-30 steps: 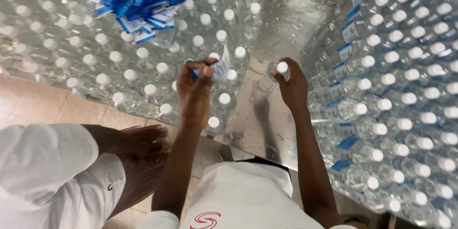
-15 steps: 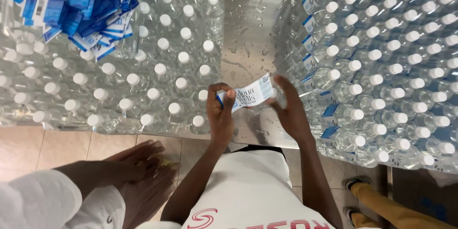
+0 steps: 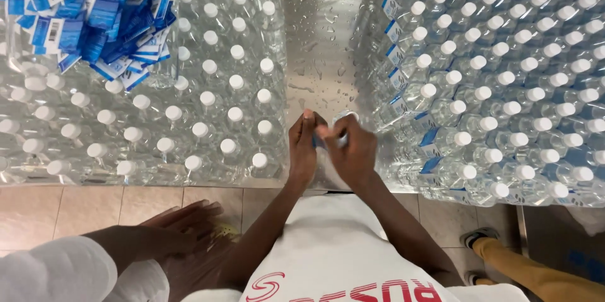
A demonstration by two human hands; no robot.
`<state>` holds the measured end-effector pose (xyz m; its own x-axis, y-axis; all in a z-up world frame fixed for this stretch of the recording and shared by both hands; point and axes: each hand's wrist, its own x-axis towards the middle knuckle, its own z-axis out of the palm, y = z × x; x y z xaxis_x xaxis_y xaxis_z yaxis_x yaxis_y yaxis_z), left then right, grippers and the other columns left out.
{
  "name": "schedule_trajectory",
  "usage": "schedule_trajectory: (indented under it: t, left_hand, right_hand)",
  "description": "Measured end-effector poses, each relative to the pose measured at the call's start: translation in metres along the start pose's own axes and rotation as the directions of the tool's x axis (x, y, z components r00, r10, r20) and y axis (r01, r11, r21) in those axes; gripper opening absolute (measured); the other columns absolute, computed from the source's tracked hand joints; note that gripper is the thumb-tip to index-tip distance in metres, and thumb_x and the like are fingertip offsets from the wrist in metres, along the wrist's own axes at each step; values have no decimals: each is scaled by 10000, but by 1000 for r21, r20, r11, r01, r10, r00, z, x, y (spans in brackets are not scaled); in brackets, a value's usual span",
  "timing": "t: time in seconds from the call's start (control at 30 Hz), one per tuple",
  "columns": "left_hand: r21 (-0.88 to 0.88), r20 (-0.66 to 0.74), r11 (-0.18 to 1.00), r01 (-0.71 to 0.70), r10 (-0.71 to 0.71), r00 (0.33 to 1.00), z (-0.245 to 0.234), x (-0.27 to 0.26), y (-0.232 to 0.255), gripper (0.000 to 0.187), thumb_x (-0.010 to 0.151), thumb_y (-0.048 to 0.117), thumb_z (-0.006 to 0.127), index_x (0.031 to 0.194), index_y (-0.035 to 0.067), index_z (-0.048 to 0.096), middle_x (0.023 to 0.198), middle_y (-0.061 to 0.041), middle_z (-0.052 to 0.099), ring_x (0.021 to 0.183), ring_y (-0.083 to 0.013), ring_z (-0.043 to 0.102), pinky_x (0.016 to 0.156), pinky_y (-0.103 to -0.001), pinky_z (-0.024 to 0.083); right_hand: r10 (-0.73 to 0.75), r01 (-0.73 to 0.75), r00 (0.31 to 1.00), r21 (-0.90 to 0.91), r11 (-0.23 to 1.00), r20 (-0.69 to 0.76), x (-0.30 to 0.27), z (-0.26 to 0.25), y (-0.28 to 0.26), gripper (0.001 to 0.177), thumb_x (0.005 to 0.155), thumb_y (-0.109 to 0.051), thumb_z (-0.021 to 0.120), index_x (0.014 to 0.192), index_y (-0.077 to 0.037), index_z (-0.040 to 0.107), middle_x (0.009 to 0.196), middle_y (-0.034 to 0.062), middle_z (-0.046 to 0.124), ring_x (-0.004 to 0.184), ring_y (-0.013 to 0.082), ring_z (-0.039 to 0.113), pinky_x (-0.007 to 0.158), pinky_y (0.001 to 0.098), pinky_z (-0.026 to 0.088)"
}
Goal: A person is manually applying blue adhesive seals or labels to the caps of plastic water bottles arranged in crates.
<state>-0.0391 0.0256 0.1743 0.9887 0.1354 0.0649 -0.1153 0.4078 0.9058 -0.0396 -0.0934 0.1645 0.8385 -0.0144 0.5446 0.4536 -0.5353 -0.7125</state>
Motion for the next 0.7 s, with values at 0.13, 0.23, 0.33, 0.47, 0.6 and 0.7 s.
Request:
schedule_trajectory:
  t: [0.13, 0.23, 0.33, 0.47, 0.6, 0.7]
  left_hand:
    - [-350, 79, 936, 42, -15, 997, 4, 5, -28, 615, 1241, 343, 367, 679, 149, 529, 599, 29, 529, 472, -48, 493, 508, -205, 465]
    - [-436, 147, 898, -60, 136, 980, 4, -2, -54, 544, 1207, 339, 337, 694, 175, 415, 642, 77, 400, 528, 30, 314, 486, -162, 242]
    - [-262, 57, 963, 70, -57, 997, 0, -16, -54, 549, 1200, 245, 500, 655, 222, 433, 583, 110, 456, 519, 32, 348, 484, -189, 303]
    - [-400, 117, 907, 134, -95, 989, 5, -8, -57, 639, 1215, 269, 477, 587, 153, 493, 533, 8, 455, 459, -25, 378, 489, -207, 285]
    - [-245, 107, 949, 201, -179, 978, 17, -21, -51, 589, 1152, 213, 595, 573, 175, 489, 511, 55, 426, 449, -23, 352, 456, -226, 256]
    - [-204, 69, 944, 260, -251, 966, 23, -20, -12, 605, 1141, 289, 603, 556, 157, 522, 464, 34, 427, 385, -17, 397, 385, -188, 283]
  right_hand:
    - [-514, 519, 845, 5, 855, 149, -30, 16, -41, 475, 970, -472, 814, 658, -185, 599, 555, -15, 617, 461, 187, 607, 489, 300, 523]
    - [-497, 501, 865, -91, 861, 68, -33, 10, -34, 486, 967, -315, 824, 608, -194, 519, 528, -47, 502, 427, 169, 522, 453, 285, 449]
    - [-537, 507, 840, -243, 827, -74, 19, -8, 27, 628, 962, -79, 838, 533, -207, 399, 487, -96, 330, 376, 142, 395, 399, 260, 337]
    - [-197, 315, 933, -419, 852, 302, -14, 6, 44, 357, 982, -221, 708, 663, -156, 560, 617, 9, 515, 560, 245, 563, 500, 370, 442]
    - [132, 81, 921, -513, 854, 366, 15, -23, 23, 370, 1073, -332, 632, 789, -101, 683, 664, 102, 662, 645, 322, 707, 544, 432, 511]
    - [45, -39, 997, -77, 996, 70, 28, -51, -2, 300, 1133, -272, 734, 902, -106, 638, 667, 72, 624, 620, 229, 660, 593, 369, 495]
